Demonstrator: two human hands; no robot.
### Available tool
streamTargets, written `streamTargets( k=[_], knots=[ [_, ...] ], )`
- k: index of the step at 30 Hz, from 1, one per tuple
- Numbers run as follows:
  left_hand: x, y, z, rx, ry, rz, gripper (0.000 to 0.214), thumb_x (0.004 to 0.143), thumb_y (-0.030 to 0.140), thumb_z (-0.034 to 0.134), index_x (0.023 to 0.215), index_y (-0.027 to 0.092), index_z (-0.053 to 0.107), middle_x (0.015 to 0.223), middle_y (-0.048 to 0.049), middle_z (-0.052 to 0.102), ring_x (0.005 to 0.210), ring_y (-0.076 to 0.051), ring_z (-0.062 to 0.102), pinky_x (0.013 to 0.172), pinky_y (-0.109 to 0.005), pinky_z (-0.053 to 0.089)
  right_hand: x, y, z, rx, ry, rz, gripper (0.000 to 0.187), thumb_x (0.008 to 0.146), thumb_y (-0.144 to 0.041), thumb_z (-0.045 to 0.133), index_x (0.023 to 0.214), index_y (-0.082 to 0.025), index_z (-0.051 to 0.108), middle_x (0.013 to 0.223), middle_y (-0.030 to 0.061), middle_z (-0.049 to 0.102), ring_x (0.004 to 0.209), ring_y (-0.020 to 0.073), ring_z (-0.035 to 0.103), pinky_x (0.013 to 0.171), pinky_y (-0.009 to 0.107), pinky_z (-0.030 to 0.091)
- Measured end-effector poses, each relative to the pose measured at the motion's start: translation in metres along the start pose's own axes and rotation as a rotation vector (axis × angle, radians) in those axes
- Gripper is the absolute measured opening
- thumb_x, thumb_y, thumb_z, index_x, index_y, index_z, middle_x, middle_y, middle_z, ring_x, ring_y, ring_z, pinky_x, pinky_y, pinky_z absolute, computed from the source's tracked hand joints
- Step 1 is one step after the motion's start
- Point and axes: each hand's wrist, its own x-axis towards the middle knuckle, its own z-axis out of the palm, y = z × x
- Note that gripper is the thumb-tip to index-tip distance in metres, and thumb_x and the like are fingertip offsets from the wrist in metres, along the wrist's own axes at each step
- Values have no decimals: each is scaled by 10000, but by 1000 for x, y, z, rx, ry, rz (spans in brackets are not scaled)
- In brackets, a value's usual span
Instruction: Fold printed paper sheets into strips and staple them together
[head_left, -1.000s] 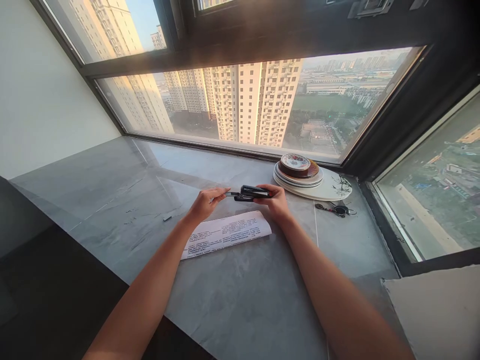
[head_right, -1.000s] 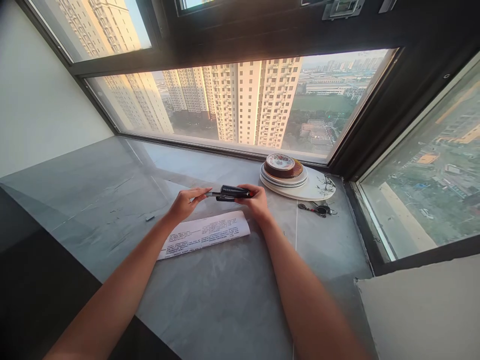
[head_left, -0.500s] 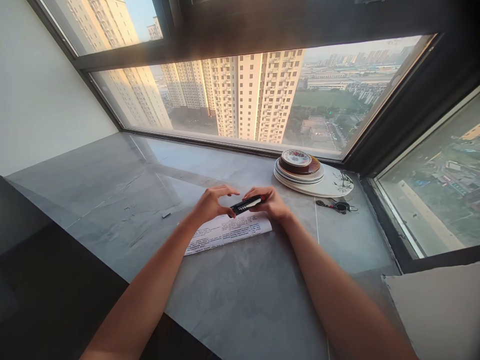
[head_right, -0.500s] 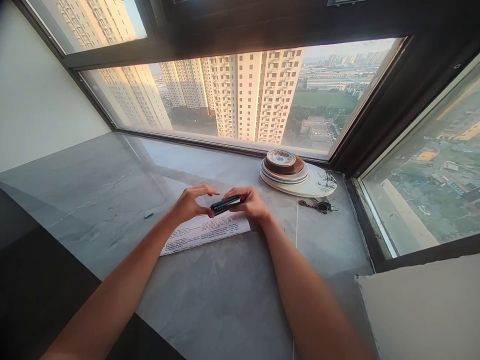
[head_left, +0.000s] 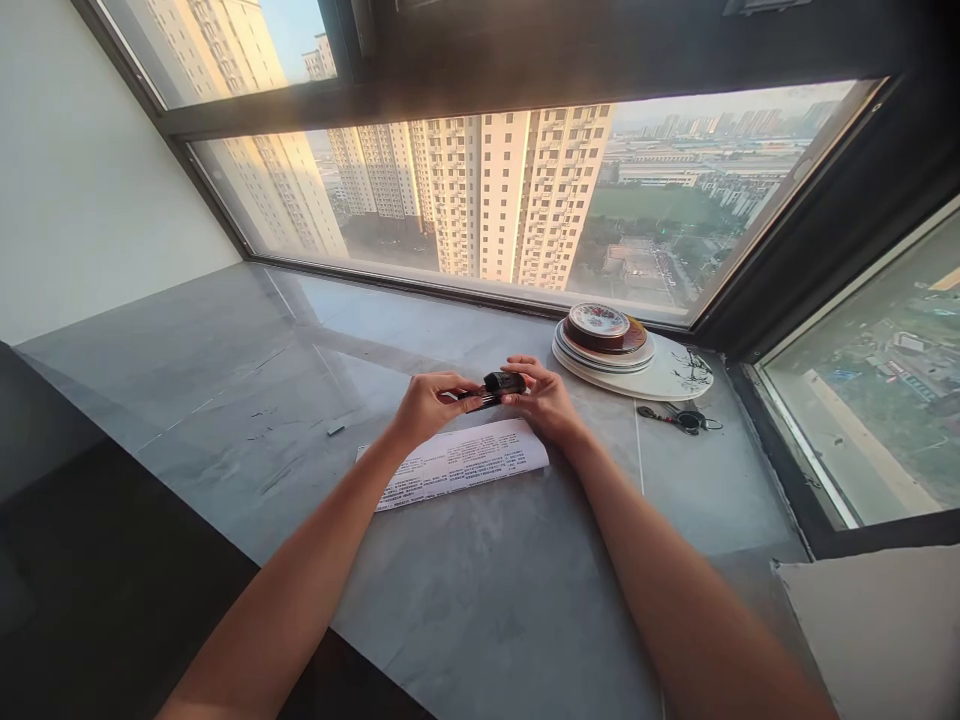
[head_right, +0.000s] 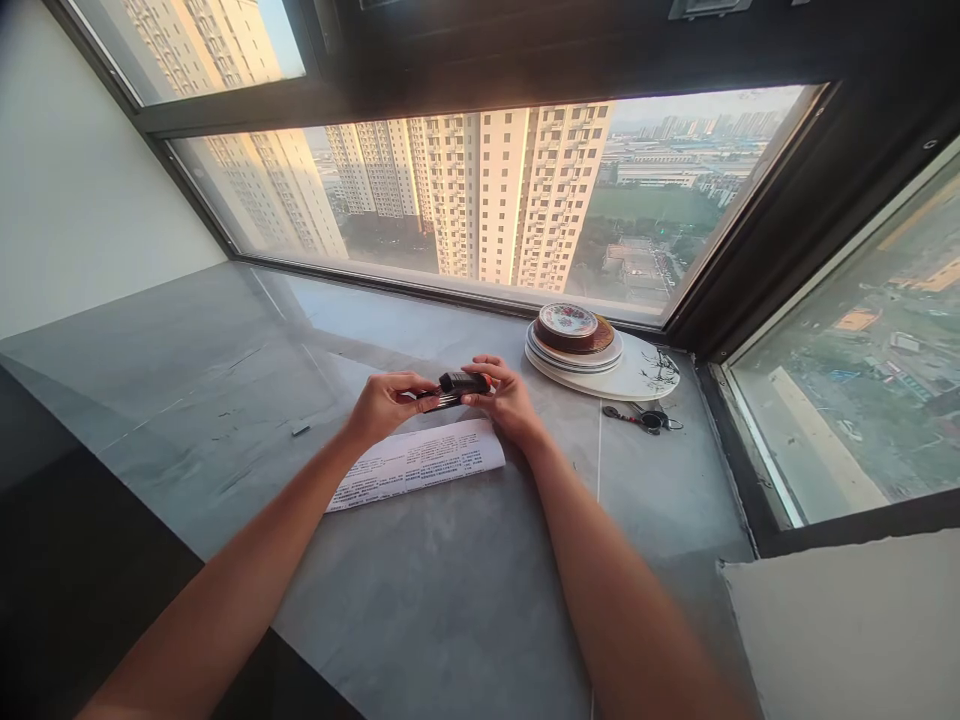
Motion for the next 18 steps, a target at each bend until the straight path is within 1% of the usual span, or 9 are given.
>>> streamTargets(
  k=[3, 5, 7, 9, 11, 13, 15, 16, 18],
  knots=[
    [-1, 1, 11, 35, 82, 7, 269, 829, 429, 786, 979, 206, 799, 944, -52, 759, 849, -201, 727, 709, -313, 635, 1, 2, 1, 80, 57, 66, 518, 602, -304, 968, 1077, -305, 763, 1305, 39, 606, 1157, 241, 609, 1035, 396, 484],
    [-2, 1, 18, 66, 115, -1, 253, 847, 419, 773, 972, 199, 778, 951, -46, 754, 809, -187, 727, 691, -305, 631, 1, -1, 3, 159, 46, 119, 498, 682, -366, 923, 1135, -309, 726, 1220, 33, 652, 1056, 224, 641, 994, 404, 509],
    [-3, 1, 24, 100, 104, -4, 244, 866, 419, 758, 955, 192, 751, 940, -39, 744, 773, -174, 721, 674, -292, 622, 0, -6, 6, 248, 6, 168, 411, 782, -448, 839, 1141, -297, 706, 1146, 35, 676, 999, 217, 652, 948, 406, 532],
    [-4, 5, 26, 139, 68, -1, 262, 887, 432, 737, 997, 194, 718, 958, -37, 732, 776, -171, 716, 679, -288, 615, 0, -11, 8, 297, -17, 193, 355, 810, -478, 803, 1085, -276, 706, 1107, 39, 686, 965, 213, 657, 906, 394, 547],
    [-5, 13, 25, 209, 49, 26, 295, 925, 446, 693, 1093, 203, 672, 1047, -50, 722, 861, -188, 718, 760, -316, 613, 0, -12, 5, 290, 36, 163, 354, 768, -453, 839, 1033, -263, 700, 1073, 36, 696, 956, 212, 660, 899, 379, 545],
    [-7, 24, 22, 312, 37, 80, 327, 957, 460, 647, 1165, 209, 628, 1142, -72, 704, 1004, -225, 702, 895, -376, 586, 2, -11, 0, 291, 149, 105, 349, 747, -432, 854, 1001, -262, 684, 1036, 25, 703, 962, 208, 661, 909, 367, 536],
    [-11, 35, 21, 385, -40, 156, 341, 966, 478, 630, 1177, 210, 615, 1189, -89, 689, 1119, -256, 667, 1000, -419, 535, 5, -8, -7, 337, 290, 63, 320, 762, -427, 841, 975, -266, 663, 989, 2, 697, 941, 187, 659, 887, 343, 533],
    [-14, 39, 23, 399, -123, 196, 344, 965, 482, 630, 1179, 213, 618, 1218, -96, 682, 1161, -264, 650, 1033, -426, 514, 6, -6, -10, 363, 361, 46, 308, 767, -423, 837, 960, -266, 654, 967, -10, 688, 921, 173, 654, 863, 325, 532],
    [-19, 43, 28, 410, -338, 264, 337, 974, 471, 621, 1211, 232, 629, 1332, -103, 644, 1253, -268, 606, 1091, -423, 472, 8, -2, -16, 387, 483, 16, 308, 755, -414, 843, 923, -261, 635, 951, -25, 673, 894, 155, 641, 819, 297, 527]
  ],
)
